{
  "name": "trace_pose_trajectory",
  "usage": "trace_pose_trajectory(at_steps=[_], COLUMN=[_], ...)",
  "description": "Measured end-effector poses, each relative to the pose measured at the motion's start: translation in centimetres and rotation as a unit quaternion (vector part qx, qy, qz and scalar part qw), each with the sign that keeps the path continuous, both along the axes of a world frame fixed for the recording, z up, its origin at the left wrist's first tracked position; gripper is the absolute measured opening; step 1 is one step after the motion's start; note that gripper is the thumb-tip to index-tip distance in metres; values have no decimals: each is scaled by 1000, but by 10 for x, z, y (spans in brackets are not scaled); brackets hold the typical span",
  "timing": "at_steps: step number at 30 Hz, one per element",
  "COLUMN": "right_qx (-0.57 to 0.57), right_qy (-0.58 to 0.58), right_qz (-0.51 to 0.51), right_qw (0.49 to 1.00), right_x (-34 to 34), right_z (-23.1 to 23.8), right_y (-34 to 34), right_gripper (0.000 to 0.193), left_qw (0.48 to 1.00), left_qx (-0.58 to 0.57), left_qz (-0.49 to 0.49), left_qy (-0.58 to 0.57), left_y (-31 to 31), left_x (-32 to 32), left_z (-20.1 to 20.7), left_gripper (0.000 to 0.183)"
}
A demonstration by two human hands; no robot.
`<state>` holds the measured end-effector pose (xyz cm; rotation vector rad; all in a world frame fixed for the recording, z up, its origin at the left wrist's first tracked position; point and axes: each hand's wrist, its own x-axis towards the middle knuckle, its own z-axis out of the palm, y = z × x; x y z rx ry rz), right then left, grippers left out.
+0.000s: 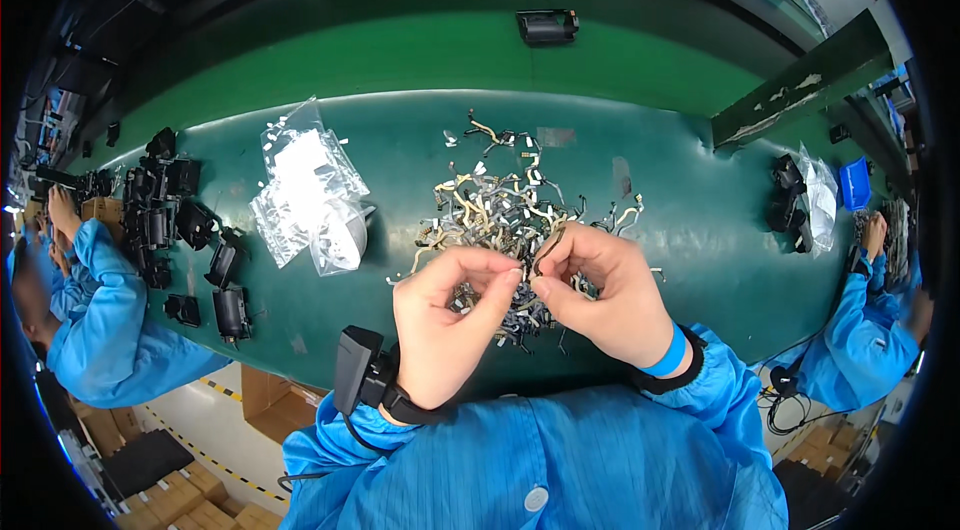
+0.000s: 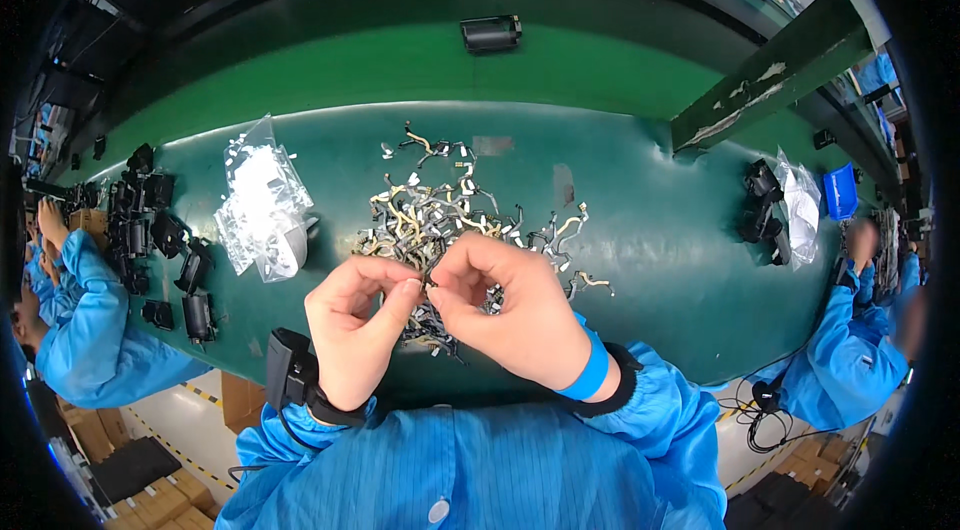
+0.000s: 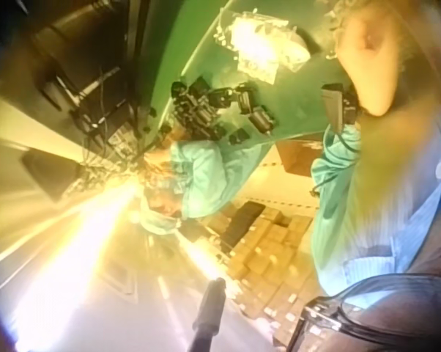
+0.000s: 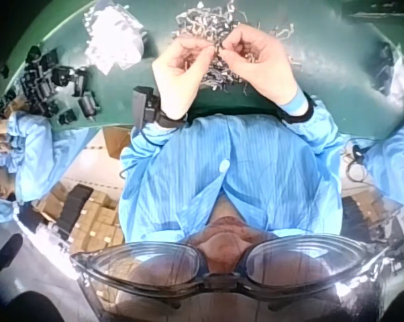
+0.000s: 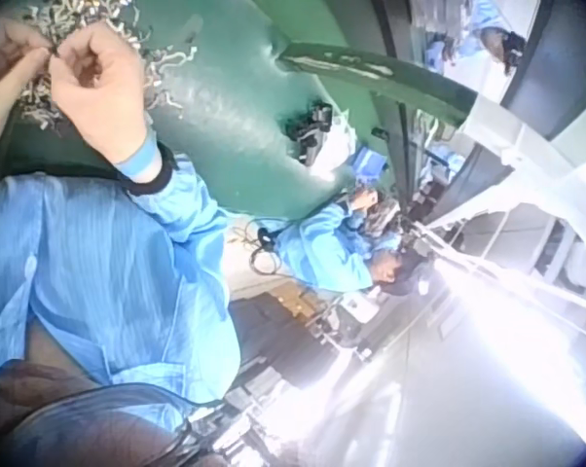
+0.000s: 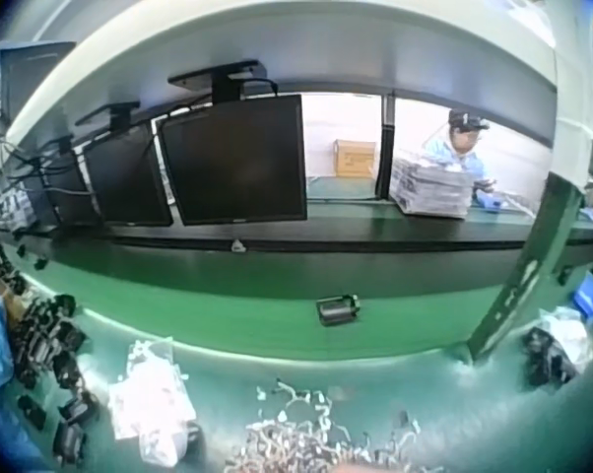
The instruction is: Manually assemble small electronic components and wiring onto black plastic housings at a factory workstation.
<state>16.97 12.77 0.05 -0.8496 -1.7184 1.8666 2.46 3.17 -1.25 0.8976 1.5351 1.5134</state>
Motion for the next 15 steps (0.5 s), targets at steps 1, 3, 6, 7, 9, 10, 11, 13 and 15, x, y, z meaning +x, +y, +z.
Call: trace_pose_trajectory(at_steps=[1, 3, 6, 7, 9, 10, 11, 13, 15], right_qx=[24, 63, 126, 151, 154, 157, 157, 150, 143], right_qy=[9, -2, -17, -23, -25, -25, -22, -24, -18], right_qz=[-11, -23, -32, -30, -26, -23, -19, -17, -19], right_qw=[1000, 998, 991, 988, 987, 987, 987, 988, 989], right_x=[-1, -2, -5, -6, -7, -9, -10, -11, -9], right_z=[-1, 0, 3, 5, 5, 5, 5, 5, 0], right_y=[-2, -5, -7, -7, -9, -10, -10, -11, -9], right_gripper=[8, 9, 11, 11, 11, 11, 11, 11, 11], left_qw=[998, 995, 985, 978, 969, 958, 957, 928, 915], left_qx=[-4, 12, 41, 54, 64, 74, 72, 62, 55], left_qz=[6, 4, 6, 10, 15, 19, 23, 41, 77], left_qy=[60, 97, 166, 200, 238, 277, 279, 365, 392], left_y=[-1, -1, -1, -1, -2, -2, -3, -6, -12], left_x=[1, 2, 2, 2, -1, -3, -5, -10, -24], left_z=[1, 7, 11, 11, 8, 8, 10, 13, 14], left_gripper=[10, 11, 11, 10, 14, 18, 18, 19, 16])
